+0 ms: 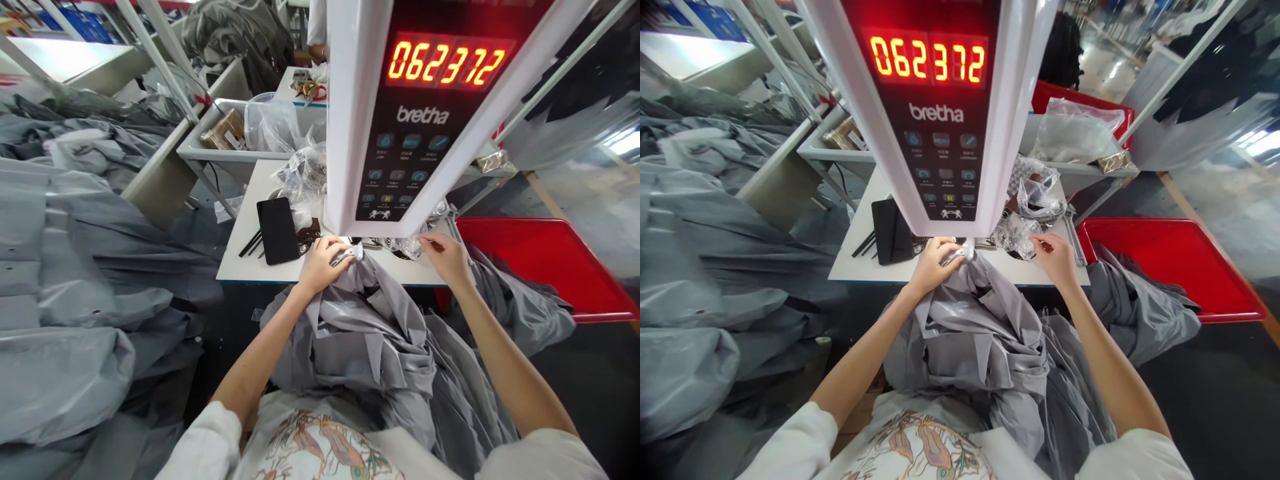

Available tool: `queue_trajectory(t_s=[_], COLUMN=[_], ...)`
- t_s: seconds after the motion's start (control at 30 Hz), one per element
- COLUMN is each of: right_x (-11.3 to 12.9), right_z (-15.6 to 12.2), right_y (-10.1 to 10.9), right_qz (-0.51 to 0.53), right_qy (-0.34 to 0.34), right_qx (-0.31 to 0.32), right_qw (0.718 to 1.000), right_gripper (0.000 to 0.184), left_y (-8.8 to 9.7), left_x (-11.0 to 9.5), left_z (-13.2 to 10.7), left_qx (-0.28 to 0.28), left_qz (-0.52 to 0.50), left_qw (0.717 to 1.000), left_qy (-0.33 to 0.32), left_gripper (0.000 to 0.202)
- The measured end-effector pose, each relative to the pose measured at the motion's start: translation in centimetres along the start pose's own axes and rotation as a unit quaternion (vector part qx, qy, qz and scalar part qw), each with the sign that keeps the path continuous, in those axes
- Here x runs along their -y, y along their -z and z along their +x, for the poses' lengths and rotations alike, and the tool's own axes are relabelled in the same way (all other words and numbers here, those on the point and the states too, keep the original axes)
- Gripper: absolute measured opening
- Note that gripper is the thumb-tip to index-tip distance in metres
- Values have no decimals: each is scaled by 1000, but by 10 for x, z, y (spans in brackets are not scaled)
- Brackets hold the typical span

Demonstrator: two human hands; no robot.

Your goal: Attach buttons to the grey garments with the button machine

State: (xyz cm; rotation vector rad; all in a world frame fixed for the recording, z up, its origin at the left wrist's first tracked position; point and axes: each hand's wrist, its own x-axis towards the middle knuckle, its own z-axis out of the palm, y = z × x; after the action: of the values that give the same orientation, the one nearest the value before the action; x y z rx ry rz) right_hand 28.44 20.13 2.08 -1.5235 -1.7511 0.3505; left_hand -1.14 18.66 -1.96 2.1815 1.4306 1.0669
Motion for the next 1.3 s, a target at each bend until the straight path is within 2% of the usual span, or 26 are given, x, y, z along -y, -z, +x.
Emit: queue_trajectory(t_s=[0.1, 0.17, 0.3, 0.5, 0.63, 0.87, 1.03, 1.3], right_x=[25, 42, 71, 93, 100, 97, 95, 97], right_z=[-17, -29, -41, -32, -24, -20, -21, -26], right_y=[7, 8, -7, -50, -67, -82, -85, -82], right_qz=[-1, 11, 54, 50, 36, -66, -95, -188], right_qy=[24, 38, 48, 92, 119, 176, 241, 274], right_qx=[-56, -63, -4, 66, 73, 71, 54, 81], right_qw=[998, 997, 997, 992, 990, 979, 964, 940], right_gripper=[23, 22, 21, 22, 20, 20, 19, 24], left_y=[1, 1, 2, 4, 5, 6, 6, 6], left_x=[-1, -1, -2, -4, -4, -2, -1, -1], left_z=[0, 0, 0, 0, 0, 0, 0, 0], left_qx=[3, 4, 1, 3, 4, 10, -1, -4], left_qz=[-2, -5, -12, -17, -14, -15, -24, -18], left_qw=[1000, 1000, 1000, 1000, 1000, 1000, 1000, 1000], left_qy=[4, 3, 1, -6, -3, -9, -12, -12], left_gripper=[24, 24, 23, 23, 22, 23, 22, 22])
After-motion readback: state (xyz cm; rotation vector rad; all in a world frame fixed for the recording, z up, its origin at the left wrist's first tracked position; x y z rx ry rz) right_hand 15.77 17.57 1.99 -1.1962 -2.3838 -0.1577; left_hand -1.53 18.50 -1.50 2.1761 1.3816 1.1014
